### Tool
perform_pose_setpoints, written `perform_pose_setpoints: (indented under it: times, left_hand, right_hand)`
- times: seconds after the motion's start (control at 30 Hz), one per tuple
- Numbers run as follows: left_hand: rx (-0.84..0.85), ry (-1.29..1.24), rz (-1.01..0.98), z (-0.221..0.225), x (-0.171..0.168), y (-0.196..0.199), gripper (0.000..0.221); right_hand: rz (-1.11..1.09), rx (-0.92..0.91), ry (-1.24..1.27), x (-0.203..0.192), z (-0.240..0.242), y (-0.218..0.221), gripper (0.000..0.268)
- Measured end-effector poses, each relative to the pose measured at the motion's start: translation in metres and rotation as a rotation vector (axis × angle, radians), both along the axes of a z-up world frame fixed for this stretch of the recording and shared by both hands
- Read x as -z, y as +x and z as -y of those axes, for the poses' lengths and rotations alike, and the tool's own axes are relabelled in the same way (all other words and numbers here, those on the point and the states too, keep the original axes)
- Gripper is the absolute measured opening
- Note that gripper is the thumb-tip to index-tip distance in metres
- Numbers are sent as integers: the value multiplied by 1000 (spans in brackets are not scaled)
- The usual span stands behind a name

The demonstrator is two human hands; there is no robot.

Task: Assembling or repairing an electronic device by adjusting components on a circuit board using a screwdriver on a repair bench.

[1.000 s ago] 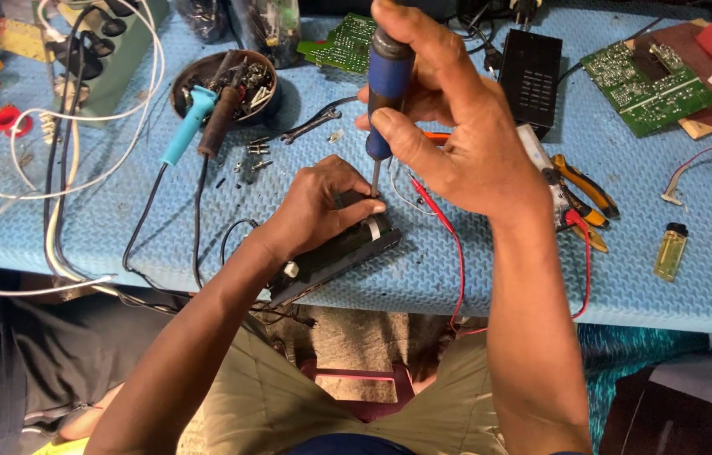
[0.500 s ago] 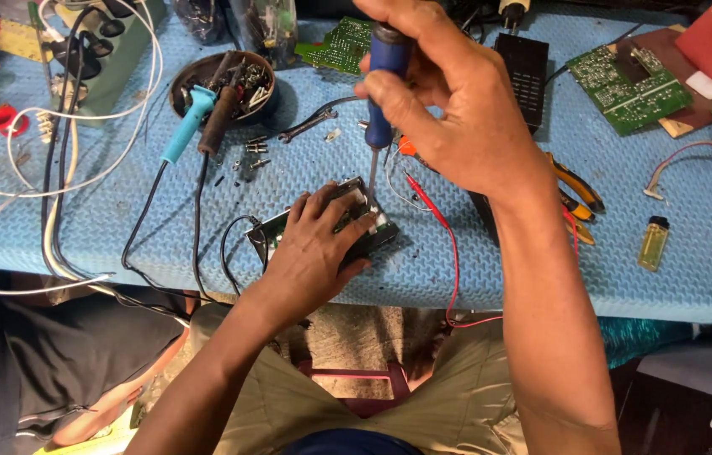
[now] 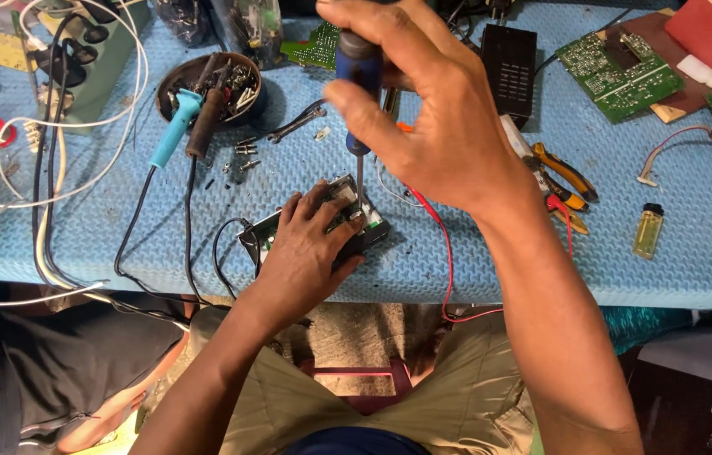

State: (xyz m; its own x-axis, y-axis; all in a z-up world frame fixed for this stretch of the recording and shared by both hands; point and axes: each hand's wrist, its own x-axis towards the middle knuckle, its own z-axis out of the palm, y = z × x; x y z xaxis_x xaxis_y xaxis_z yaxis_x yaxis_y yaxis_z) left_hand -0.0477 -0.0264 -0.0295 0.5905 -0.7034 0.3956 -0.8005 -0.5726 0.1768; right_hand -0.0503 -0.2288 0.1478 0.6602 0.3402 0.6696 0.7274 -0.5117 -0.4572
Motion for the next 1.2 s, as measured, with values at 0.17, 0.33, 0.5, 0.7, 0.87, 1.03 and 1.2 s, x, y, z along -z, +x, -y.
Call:
perform_pose_setpoints:
  times: [0.17,0.33,0.5,0.7,0.87,1.03,1.2]
  left_hand:
    - [-11,11,-2,0,1,0,50]
    - [-23,17,-1,1,2,1,50]
    - [-25,40,-28,2,5,2,52]
    - [-32,44,-16,3,7,2,52]
    - [-43,40,-20,3,6,1,49]
    - [-36,29,-15,3,3,0,46]
    - [-43,33,-8,4,6,1,47]
  right_hand:
    - [112,78,2,8,-1,13,41]
    - [225,77,-145,4,-2,17,49]
    - [-17,32,97,4,-15,1,49]
    - [185,200,-198,9,-7,-1,62]
    - [139,117,-54,11,-12,-9,45]
    - [292,224,-178,7,-7,-2,59]
    - [-6,5,-17,7,-20,-14,56]
